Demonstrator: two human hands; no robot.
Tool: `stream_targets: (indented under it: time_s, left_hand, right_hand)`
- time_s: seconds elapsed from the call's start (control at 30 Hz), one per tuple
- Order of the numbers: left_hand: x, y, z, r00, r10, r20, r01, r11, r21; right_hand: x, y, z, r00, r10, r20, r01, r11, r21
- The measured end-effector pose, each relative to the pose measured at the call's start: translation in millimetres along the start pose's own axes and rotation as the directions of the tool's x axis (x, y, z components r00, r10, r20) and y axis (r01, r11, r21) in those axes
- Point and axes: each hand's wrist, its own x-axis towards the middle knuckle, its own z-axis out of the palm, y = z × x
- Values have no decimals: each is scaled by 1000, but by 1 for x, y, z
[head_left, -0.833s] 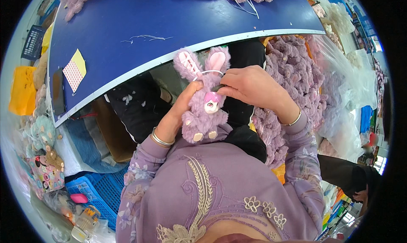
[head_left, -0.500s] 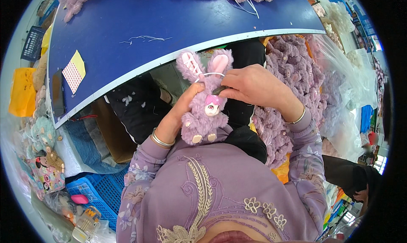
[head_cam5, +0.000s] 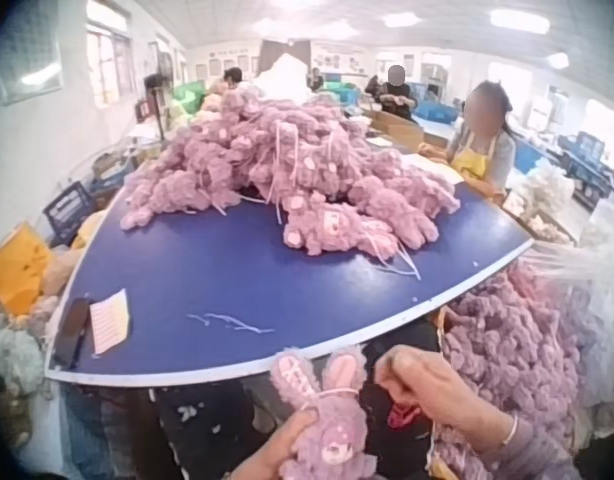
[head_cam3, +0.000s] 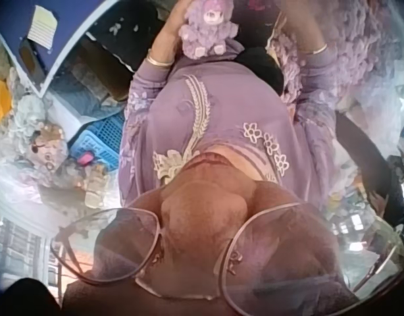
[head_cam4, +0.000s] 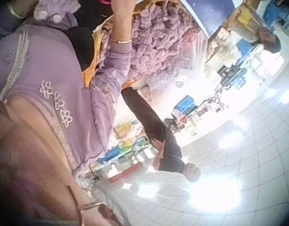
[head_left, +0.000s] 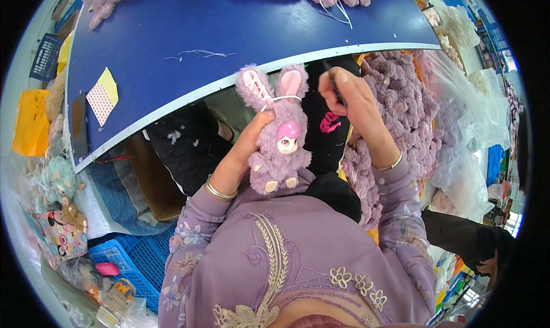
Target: The person trims loose threads and excess fabric from purple stuffed bunny toys using small scissors. They handle each toy one at a time, cutting around the ears and face, then place the finished items on the table.
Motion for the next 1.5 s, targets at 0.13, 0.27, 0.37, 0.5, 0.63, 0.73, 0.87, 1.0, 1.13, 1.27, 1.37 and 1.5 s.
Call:
stream_targets:
  time_s: [0.13, 0.27, 0.37, 0.5, 0.63, 0.73, 0.87, 1.0, 1.13, 1.27, 1.37, 1.5]
  left_hand:
    - [4, -2, 2, 993, 91, -77, -90, 996, 15]
    - [7, -3, 1, 958, 250, -141, -262, 963, -68]
    - [10, 0, 8, 901, 388, -193, -401, 916, -32]
    - [18, 8, 14, 919, 368, -141, -372, 928, 4]
    - [14, 27, 26, 907, 421, -31, -395, 873, 286]
    - [22, 47, 34, 877, 454, 157, -470, 743, 476]
    - [35, 93, 57, 840, 454, 298, -542, 669, 508]
    - [48, 94, 60, 862, 415, 290, -499, 597, 628]
    - [59, 78, 65, 897, 348, 274, -440, 633, 637]
    - [62, 70, 73, 913, 314, 259, -406, 659, 634]
    - [64, 71, 74, 915, 310, 257, -402, 656, 639]
    - [65, 70, 72, 916, 319, 244, -399, 649, 648]
  right_hand:
    - [-18, 32, 3, 975, 166, -145, -148, 981, 125]
    - [-32, 68, 31, 1000, -7, -26, 2, 980, -197]
    - [-42, 60, 47, 987, 161, -5, -161, 986, 53]
    - [-35, 51, 44, 981, -131, -146, 95, 968, -231]
    - [-27, 54, 41, 978, -132, -160, 112, 985, -130]
    - [-34, 29, 17, 943, -62, -326, 36, 996, -87]
    - [-34, -11, -21, 698, -191, -690, 466, 853, 235]
    - [-43, -5, -51, 672, -283, -684, 371, 928, -19]
    - [-38, 15, -43, 711, -139, -690, 279, 956, 95]
    - [-41, 28, -46, 750, -142, -646, 305, 941, 147]
    - [-40, 29, -46, 765, -126, -631, 313, 930, 193]
    - [-40, 34, -48, 772, -113, -626, 309, 926, 215]
